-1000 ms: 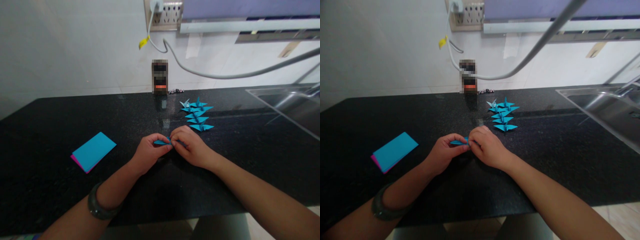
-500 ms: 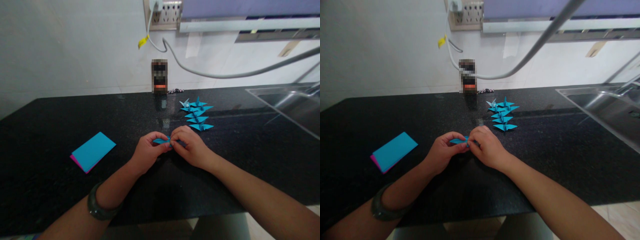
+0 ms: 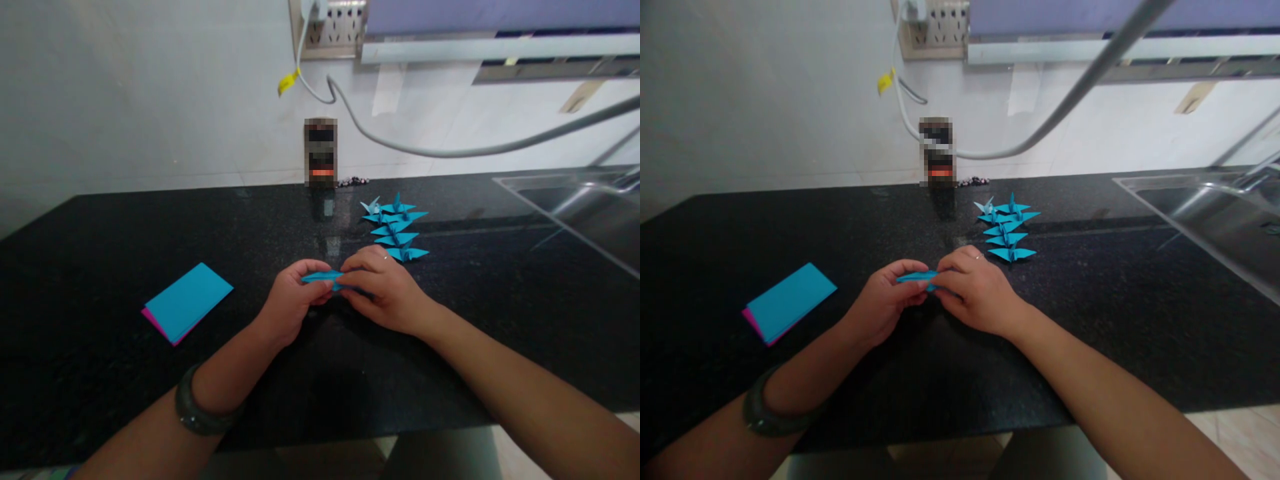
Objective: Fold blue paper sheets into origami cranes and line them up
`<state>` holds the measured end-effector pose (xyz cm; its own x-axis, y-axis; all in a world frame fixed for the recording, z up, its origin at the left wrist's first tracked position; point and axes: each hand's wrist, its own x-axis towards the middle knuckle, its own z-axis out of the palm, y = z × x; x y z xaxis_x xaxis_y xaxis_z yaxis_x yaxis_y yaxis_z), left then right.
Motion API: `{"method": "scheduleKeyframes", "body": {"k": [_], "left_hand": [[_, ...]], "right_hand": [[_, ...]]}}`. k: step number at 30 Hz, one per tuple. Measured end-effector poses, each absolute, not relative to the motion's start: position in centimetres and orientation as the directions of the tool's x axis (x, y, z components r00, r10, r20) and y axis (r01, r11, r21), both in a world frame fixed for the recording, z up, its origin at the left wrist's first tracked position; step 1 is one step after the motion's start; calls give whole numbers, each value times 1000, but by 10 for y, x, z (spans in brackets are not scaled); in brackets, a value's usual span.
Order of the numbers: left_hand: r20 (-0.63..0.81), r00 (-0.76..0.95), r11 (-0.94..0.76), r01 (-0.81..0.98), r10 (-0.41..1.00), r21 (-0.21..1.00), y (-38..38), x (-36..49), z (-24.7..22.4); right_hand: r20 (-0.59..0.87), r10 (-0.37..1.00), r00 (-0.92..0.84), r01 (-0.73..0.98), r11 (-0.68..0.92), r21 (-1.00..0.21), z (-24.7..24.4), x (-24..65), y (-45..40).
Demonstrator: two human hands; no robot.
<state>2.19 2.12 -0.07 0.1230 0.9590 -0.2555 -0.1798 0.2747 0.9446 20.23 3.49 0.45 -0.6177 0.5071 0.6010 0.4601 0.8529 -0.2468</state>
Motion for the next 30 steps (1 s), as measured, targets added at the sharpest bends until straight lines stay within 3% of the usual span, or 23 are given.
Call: {"method": "scheduleKeyframes", "body": {"k": [6, 13, 16, 19, 22, 30], "left_hand": [[-265, 121, 282, -161, 957, 946, 21, 22, 1], [-105, 165, 101, 32, 981, 994, 21, 21, 1], [55, 167, -92, 224, 984, 970, 22, 18, -1], [329, 132, -352, 457, 935, 817, 22, 16, -2], [495, 155, -497, 520, 855, 695, 22, 16, -3], [416, 243, -480, 501, 876, 720, 22, 16, -1]], "right_hand": [[608, 453, -652, 476, 869, -137, 4, 202, 36], [618, 464, -635, 453, 871, -187, 6, 204, 37], [634, 474, -611, 458, 865, -205, 6, 204, 39], [646, 491, -585, 469, 854, -224, 5, 204, 40], [638, 513, -574, 459, 847, -269, 3, 202, 38], [589, 616, -523, 423, 788, -448, -1, 199, 35]]}}
